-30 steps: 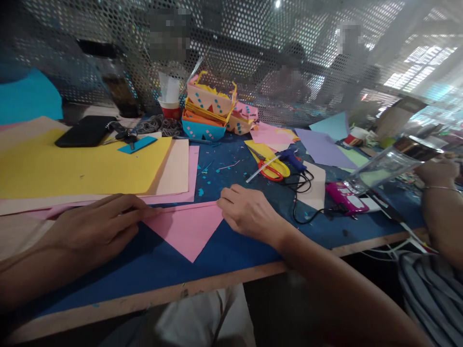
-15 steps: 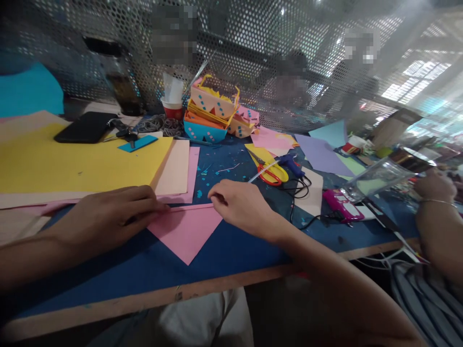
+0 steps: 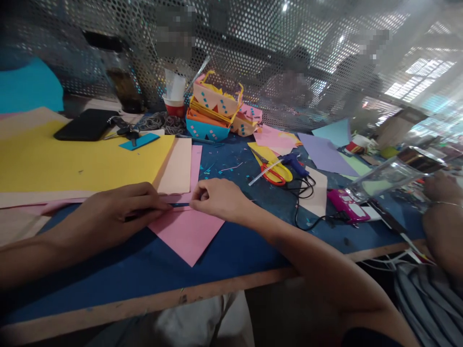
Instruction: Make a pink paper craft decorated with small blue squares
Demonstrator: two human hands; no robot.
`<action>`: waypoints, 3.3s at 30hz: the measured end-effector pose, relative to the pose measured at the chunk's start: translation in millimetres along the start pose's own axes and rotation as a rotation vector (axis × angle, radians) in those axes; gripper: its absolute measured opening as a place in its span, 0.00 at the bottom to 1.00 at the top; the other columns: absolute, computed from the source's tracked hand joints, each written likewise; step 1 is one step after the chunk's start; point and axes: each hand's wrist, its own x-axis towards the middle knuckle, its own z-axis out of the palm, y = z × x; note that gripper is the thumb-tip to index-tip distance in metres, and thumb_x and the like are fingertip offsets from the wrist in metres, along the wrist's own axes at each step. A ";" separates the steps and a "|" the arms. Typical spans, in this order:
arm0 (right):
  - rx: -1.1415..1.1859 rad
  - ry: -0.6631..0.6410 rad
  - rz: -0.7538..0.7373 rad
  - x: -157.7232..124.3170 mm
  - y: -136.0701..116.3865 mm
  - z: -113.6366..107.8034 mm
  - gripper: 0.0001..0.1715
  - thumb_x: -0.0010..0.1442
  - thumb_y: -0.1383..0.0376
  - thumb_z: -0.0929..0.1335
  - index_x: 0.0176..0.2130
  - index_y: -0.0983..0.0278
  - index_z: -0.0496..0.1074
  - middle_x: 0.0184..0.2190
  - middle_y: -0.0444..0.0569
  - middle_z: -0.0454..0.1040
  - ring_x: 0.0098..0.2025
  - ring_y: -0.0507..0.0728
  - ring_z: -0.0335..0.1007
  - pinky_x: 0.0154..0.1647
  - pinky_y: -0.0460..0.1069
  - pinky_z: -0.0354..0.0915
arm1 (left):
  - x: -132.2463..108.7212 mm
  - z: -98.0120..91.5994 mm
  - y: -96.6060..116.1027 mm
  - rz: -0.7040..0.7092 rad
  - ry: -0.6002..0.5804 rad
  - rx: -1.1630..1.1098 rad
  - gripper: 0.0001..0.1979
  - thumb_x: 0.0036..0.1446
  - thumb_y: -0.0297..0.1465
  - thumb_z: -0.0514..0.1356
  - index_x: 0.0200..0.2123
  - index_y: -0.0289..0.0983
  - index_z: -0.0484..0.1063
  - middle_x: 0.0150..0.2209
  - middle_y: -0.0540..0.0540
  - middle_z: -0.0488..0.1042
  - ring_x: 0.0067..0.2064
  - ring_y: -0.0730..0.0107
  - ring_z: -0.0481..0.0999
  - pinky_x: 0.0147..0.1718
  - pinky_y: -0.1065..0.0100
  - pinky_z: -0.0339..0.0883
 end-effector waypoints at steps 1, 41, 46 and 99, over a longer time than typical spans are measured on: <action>-0.001 -0.008 0.004 0.1 -0.6 -0.5 0.06 0.62 0.62 0.74 0.38 0.61 0.82 0.33 0.44 0.82 0.34 0.52 0.72 0.34 0.48 0.57 | -0.2 0.0 -0.3 0.007 -0.001 0.002 0.14 0.74 0.36 0.58 0.51 0.45 0.85 0.43 0.45 0.81 0.40 0.64 0.81 0.36 0.66 0.68; 0.080 -0.132 -0.050 -10.9 7.7 -21.5 0.12 0.58 0.74 0.69 0.41 0.64 0.78 0.33 0.44 0.76 0.33 0.52 0.67 0.36 0.47 0.60 | -4.6 -3.0 -5.4 0.081 0.014 0.010 0.17 0.73 0.31 0.56 0.53 0.48 0.84 0.46 0.45 0.83 0.42 0.63 0.82 0.38 0.64 0.72; 0.074 -0.145 -0.048 -10.8 10.6 -23.4 0.15 0.56 0.75 0.68 0.42 0.65 0.78 0.33 0.43 0.76 0.33 0.52 0.69 0.35 0.46 0.60 | -4.8 -3.8 -6.6 0.080 -0.004 0.012 0.16 0.73 0.33 0.56 0.53 0.49 0.84 0.47 0.45 0.83 0.43 0.62 0.83 0.38 0.64 0.73; 0.008 -0.224 -0.015 -16.3 6.7 -38.4 0.14 0.58 0.76 0.68 0.42 0.65 0.77 0.31 0.42 0.75 0.33 0.52 0.70 0.35 0.47 0.61 | -5.0 -21.1 -17.3 0.054 -0.166 -0.052 0.20 0.73 0.29 0.55 0.55 0.55 0.83 0.47 0.48 0.82 0.45 0.63 0.82 0.41 0.66 0.71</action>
